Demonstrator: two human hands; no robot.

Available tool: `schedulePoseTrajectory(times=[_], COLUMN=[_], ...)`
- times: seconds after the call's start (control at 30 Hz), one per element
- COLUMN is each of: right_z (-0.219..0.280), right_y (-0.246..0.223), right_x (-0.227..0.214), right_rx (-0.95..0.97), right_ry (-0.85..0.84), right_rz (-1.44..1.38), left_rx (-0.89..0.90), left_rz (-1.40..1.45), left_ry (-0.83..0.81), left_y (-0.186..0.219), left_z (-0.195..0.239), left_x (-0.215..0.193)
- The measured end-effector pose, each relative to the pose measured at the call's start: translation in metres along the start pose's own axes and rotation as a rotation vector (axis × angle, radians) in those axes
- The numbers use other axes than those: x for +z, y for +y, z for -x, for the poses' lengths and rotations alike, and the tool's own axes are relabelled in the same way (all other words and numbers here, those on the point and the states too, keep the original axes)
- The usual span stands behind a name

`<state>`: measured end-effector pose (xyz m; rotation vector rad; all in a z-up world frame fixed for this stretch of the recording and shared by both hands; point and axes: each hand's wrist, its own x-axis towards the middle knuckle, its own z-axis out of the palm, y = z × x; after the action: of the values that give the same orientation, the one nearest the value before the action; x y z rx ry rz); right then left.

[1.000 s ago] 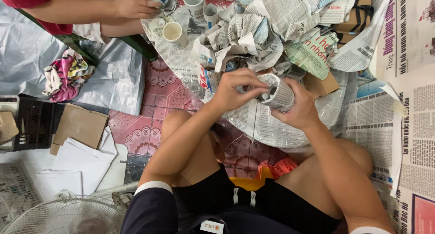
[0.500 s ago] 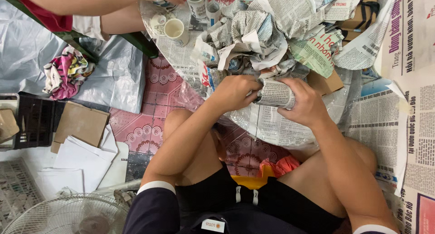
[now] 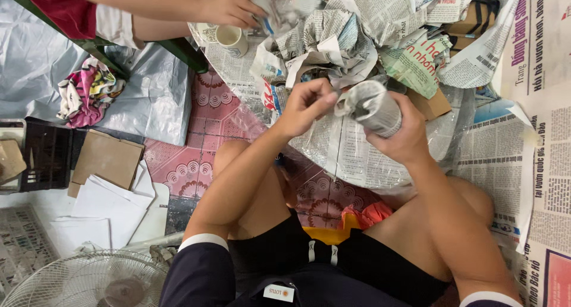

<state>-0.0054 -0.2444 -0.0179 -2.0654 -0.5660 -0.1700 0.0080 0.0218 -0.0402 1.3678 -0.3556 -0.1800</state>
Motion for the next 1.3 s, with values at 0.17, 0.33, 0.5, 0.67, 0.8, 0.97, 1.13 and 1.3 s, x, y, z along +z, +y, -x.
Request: schedulePoseTrajectory(times=[0.17,0.33,0.5,0.67,0.8,0.97,1.13,1.3], right_z=[0.015,0.025,0.031,0.017,0.013,0.004,0.001,-0.002], right_y=[0.002,0.0,-0.013,-0.047,-0.083,-0.101,-0.092,-0.073], right_x=[0.018,0.039,0.043,0.024,0.006,0.014,0.027,0.038], right_rx=[0.088,0.043,0.157,0.08,0.043,-0.073,-0.032,-0.023], right_ry=[0.033,0.033,-0.01,-0.052,-0.099,-0.099,-0.151,-0.201], right_rz=[-0.367,-0.493,-0.607,-0.485,-0.242,-0.184,-0.295,-0.241], left_rx=[0.109,0.268,0.095,0.063,0.081,0.006,0.082,0.147], left_rz=[-0.446,-0.43,-0.389,-0.374,-0.427,-0.322,-0.462,-1.185], left_ry=[-0.059,-0.058,-0.008,0.029,0.245,0.459,0.44,0.695], left_y=[0.002,0.003,0.003,0.015,0.034,0.072,0.116,0.116], left_z=[-0.001,0.0,0.001,-0.004,-0.008,-0.017,-0.028,-0.066], left_x=[0.018,0.063,0.067,0.049,0.029,-0.005,-0.067,-0.121])
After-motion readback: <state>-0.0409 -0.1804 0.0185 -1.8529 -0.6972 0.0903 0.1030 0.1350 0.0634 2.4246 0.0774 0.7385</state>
